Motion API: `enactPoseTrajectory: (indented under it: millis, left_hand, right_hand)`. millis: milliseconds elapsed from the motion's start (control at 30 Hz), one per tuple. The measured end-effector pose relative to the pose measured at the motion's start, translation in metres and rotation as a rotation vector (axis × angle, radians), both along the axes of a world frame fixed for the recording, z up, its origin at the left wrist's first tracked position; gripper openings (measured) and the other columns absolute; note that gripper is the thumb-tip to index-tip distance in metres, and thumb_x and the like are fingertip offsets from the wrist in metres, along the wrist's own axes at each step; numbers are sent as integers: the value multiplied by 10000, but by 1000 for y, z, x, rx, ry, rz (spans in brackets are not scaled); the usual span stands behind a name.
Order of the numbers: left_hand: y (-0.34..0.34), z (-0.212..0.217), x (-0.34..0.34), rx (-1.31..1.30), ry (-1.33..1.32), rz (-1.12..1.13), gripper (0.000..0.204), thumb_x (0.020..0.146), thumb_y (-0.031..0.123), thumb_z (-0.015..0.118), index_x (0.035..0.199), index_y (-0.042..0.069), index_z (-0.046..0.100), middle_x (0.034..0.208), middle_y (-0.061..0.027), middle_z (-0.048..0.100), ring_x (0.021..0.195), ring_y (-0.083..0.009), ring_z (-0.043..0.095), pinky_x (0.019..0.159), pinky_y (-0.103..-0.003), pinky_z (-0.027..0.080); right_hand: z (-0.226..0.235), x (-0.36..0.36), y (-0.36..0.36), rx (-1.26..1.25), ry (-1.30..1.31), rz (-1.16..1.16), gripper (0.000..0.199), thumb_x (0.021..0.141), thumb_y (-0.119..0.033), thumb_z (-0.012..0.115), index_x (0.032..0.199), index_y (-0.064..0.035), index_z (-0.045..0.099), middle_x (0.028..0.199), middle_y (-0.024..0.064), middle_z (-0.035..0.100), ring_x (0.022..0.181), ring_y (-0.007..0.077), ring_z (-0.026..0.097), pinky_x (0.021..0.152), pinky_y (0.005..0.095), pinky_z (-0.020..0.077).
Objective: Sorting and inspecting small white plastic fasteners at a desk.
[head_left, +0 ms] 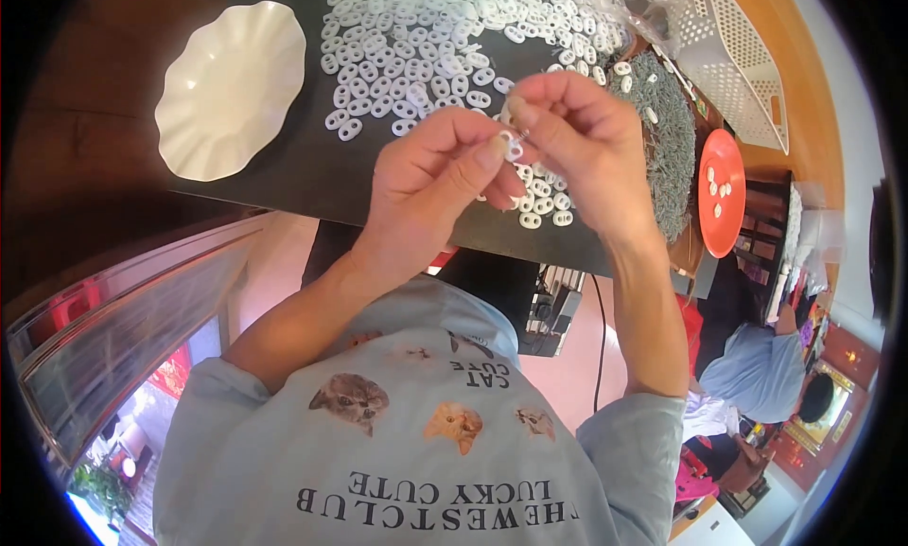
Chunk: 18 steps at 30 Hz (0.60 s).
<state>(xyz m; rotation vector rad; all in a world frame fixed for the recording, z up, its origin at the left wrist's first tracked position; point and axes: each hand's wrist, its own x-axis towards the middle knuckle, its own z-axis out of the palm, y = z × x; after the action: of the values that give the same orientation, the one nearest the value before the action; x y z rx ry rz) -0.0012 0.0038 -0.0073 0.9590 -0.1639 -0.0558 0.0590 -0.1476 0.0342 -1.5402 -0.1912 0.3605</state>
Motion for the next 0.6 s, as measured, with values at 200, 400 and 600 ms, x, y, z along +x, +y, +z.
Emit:
enactPoseTrajectory:
  millis: [200, 400, 600]
  left_hand:
    - [-4, 1, -7, -12, 28, -59, 159, 982, 114, 511, 1060, -9, 576, 945, -64, 641, 806, -98, 612, 710, -233, 511]
    - [-7, 3, -11, -48, 66, -141, 154, 976, 110, 522, 1034, -14, 591, 911, -69, 647, 774, -104, 612, 684, -239, 511]
    - [-7, 2, -18, 98, 182, -126, 153, 961, 106, 539, 1014, -24, 601, 858, -107, 674, 662, -110, 605, 589, -231, 500]
  right_hand:
    - [1, -23, -25, -39, 77, 30, 117, 887, -114, 638, 919, -9, 597, 748, -6, 614, 563, 9, 426, 482, 163, 286]
    - [7, -22, -40, -145, 91, 102, 104, 857, -106, 648, 820, -15, 615, 700, -24, 587, 574, 17, 441, 497, 179, 314]
    - [16, -28, -43, -110, 54, -39, 94, 858, -90, 639, 831, -1, 653, 687, 9, 624, 545, 22, 453, 483, 180, 324]
